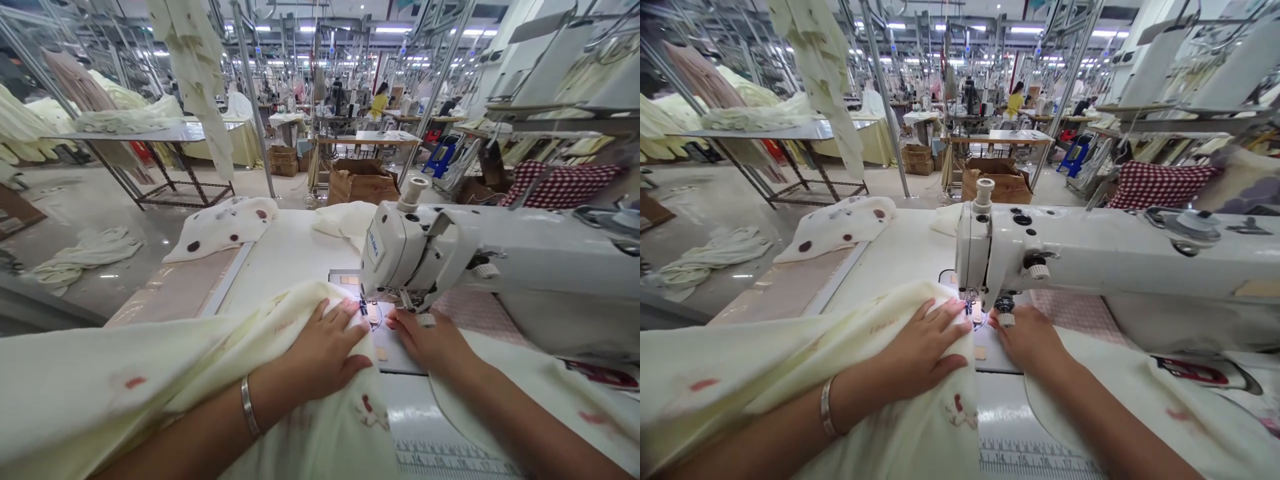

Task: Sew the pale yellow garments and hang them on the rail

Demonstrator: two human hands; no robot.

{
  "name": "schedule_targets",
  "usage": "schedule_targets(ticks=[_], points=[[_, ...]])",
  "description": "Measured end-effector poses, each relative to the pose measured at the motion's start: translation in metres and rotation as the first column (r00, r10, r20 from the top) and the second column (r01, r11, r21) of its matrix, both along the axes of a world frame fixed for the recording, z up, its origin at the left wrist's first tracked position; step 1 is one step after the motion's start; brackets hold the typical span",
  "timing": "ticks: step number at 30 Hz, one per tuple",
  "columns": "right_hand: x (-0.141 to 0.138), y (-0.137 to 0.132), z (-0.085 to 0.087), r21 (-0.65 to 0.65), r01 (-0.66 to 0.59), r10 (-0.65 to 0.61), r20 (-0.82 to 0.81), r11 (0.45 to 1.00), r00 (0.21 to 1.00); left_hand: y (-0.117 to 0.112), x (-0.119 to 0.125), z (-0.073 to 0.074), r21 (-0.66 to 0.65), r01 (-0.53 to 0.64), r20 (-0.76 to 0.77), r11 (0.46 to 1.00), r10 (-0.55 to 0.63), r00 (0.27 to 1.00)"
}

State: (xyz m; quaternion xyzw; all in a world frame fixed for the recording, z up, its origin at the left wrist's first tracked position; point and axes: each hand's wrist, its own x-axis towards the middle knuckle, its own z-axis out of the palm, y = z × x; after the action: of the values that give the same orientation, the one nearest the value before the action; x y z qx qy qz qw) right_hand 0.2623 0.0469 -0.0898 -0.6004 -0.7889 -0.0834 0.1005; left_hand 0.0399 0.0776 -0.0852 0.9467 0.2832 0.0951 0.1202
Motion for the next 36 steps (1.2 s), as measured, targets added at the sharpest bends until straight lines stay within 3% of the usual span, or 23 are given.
schedule_targets(ticks=[8, 12, 15, 17, 23, 36], points=[[0.002, 0.000, -0.006, 0.107, -0.057, 0.061, -0.033, 0.993, 0.998, 0.001, 0.000, -0.002, 0.080, -0.004, 0.007, 0.997, 0.004, 1.000], [-0.009, -0.028, 0.005, 0.096, -0.232, 0.239, -0.074, 0.968, 0.968, -0.012, 0.003, 0.005, 0.147, 0.029, -0.025, 0.989, -0.026, 0.999], [-0.025, -0.056, 0.008, 0.088, -0.440, 0.449, -0.200, 0.894, 0.871, -0.021, 0.004, 0.006, 0.113, 0.083, -0.024, 0.990, -0.081, 0.996], [-0.035, -0.068, 0.006, 0.084, -0.510, 0.513, -0.256, 0.856, 0.820, -0.020, 0.002, 0.002, 0.112, 0.073, 0.026, 0.991, -0.077, 0.997], [-0.040, -0.072, 0.004, 0.093, -0.478, 0.486, -0.211, 0.873, 0.848, -0.007, -0.001, -0.005, 0.119, 0.057, 0.159, 0.991, -0.076, 0.984], [-0.036, -0.040, -0.001, 0.077, -0.406, 0.413, -0.190, 0.911, 0.891, 0.037, 0.008, -0.001, 0.065, 0.109, 0.312, 0.992, -0.124, 0.942]])
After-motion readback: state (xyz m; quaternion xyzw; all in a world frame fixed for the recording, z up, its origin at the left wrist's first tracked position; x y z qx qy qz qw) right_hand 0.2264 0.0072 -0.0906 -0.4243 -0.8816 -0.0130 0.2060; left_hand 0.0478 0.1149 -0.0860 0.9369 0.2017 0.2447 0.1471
